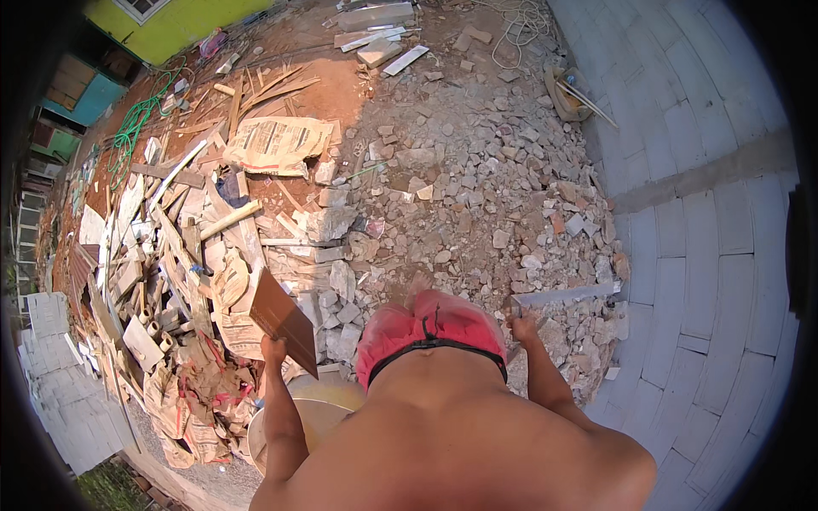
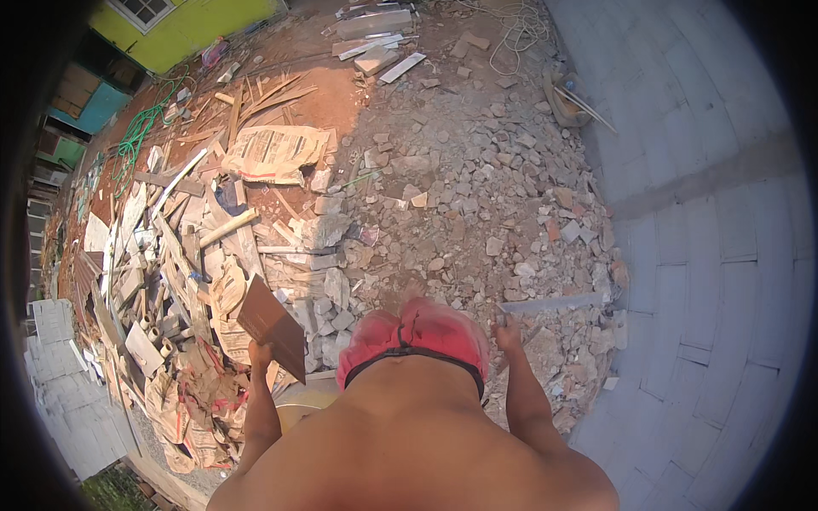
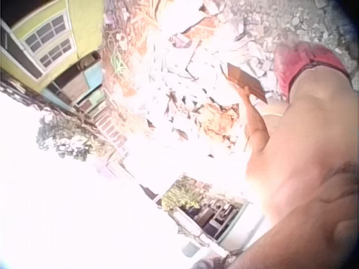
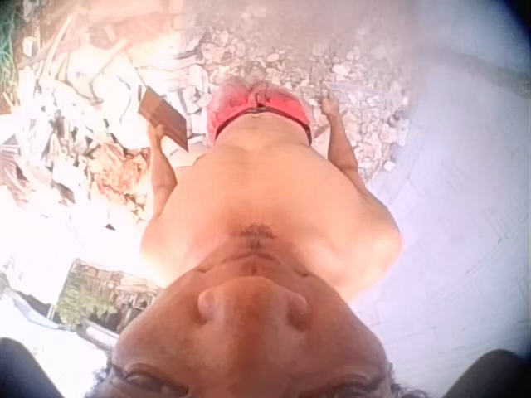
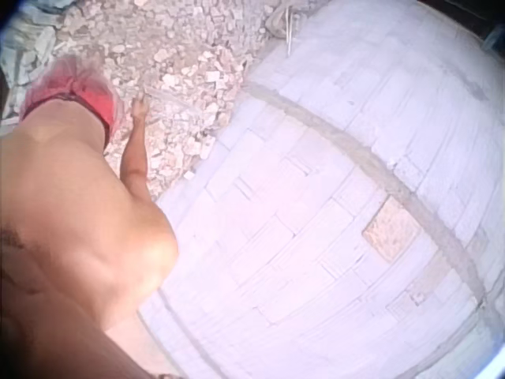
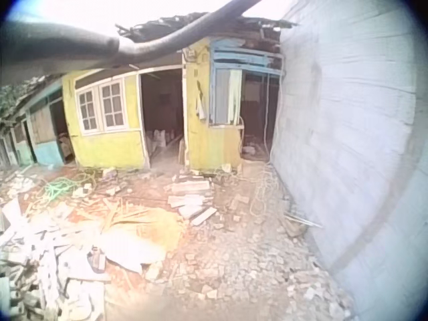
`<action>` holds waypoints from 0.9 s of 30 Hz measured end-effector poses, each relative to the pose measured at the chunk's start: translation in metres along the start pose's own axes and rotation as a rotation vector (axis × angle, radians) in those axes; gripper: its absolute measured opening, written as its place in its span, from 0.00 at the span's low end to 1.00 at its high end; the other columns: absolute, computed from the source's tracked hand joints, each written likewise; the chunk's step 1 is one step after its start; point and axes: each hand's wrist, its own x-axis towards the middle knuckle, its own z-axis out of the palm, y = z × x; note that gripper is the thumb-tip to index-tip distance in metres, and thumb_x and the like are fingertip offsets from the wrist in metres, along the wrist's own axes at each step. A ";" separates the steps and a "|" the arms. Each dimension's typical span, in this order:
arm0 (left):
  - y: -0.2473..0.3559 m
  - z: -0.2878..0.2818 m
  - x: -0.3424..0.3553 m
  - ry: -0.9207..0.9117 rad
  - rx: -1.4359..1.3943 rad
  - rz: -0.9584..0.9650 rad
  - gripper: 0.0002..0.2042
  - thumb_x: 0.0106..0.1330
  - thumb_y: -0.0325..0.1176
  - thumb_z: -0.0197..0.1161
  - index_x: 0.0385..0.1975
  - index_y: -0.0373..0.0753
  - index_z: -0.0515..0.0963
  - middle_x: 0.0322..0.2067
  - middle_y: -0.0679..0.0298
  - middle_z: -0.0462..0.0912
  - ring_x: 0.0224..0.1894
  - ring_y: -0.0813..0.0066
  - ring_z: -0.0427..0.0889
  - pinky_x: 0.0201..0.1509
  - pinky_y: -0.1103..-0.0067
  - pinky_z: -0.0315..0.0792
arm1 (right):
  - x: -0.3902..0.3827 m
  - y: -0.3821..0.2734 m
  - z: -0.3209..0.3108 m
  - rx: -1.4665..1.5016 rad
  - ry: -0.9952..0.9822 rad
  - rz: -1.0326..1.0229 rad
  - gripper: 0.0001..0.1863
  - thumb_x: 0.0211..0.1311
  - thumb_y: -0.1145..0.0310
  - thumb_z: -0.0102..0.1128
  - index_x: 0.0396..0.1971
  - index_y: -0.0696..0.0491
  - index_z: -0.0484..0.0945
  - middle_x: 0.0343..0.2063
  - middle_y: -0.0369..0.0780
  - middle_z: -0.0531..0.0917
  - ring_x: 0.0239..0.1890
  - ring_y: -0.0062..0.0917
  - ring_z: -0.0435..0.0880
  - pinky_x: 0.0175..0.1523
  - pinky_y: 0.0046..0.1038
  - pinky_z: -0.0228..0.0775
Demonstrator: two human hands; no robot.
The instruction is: The person measures and marks a dark tile using a metal ruler and a small cylindrical object, then uses an angle grinder to cut the tile along the marked line.
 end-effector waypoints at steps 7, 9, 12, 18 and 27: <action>0.034 0.092 0.040 -0.538 0.150 -0.742 0.16 0.51 0.24 0.67 0.41 0.25 0.77 0.39 0.46 0.81 0.36 0.54 0.84 0.30 0.64 0.83 | 0.098 -0.206 -0.058 0.101 0.092 -0.371 0.14 0.60 0.68 0.64 0.45 0.54 0.78 0.22 0.32 0.78 0.23 0.15 0.74 0.27 0.21 0.67; 0.066 0.106 0.058 -0.594 0.138 -0.770 0.15 0.51 0.24 0.67 0.39 0.25 0.77 0.37 0.47 0.81 0.34 0.55 0.84 0.29 0.64 0.82 | 0.120 -0.263 -0.056 0.212 0.066 -0.289 0.15 0.60 0.66 0.65 0.46 0.53 0.77 0.24 0.32 0.78 0.22 0.15 0.74 0.27 0.21 0.67; 0.112 0.144 0.129 -0.629 0.110 -0.756 0.13 0.50 0.24 0.66 0.36 0.26 0.78 0.34 0.48 0.81 0.32 0.57 0.84 0.28 0.65 0.82 | 0.200 -0.329 -0.028 0.431 0.075 -0.200 0.14 0.63 0.65 0.64 0.46 0.51 0.75 0.23 0.34 0.77 0.19 0.17 0.74 0.24 0.22 0.67; 0.288 0.186 0.360 -0.503 0.089 -0.575 0.09 0.50 0.25 0.64 0.29 0.28 0.78 0.29 0.51 0.81 0.27 0.60 0.84 0.25 0.67 0.82 | 0.347 -0.429 0.009 0.759 0.000 0.046 0.09 0.67 0.62 0.59 0.42 0.46 0.72 0.20 0.30 0.72 0.18 0.19 0.72 0.23 0.25 0.68; 0.665 0.217 0.674 0.074 0.107 0.190 0.14 0.59 0.37 0.63 0.36 0.31 0.81 0.31 0.41 0.83 0.40 0.43 0.83 0.43 0.60 0.75 | 0.537 -0.485 -0.062 0.526 0.109 0.311 0.05 0.68 0.64 0.55 0.33 0.48 0.72 0.18 0.31 0.71 0.16 0.20 0.71 0.21 0.27 0.67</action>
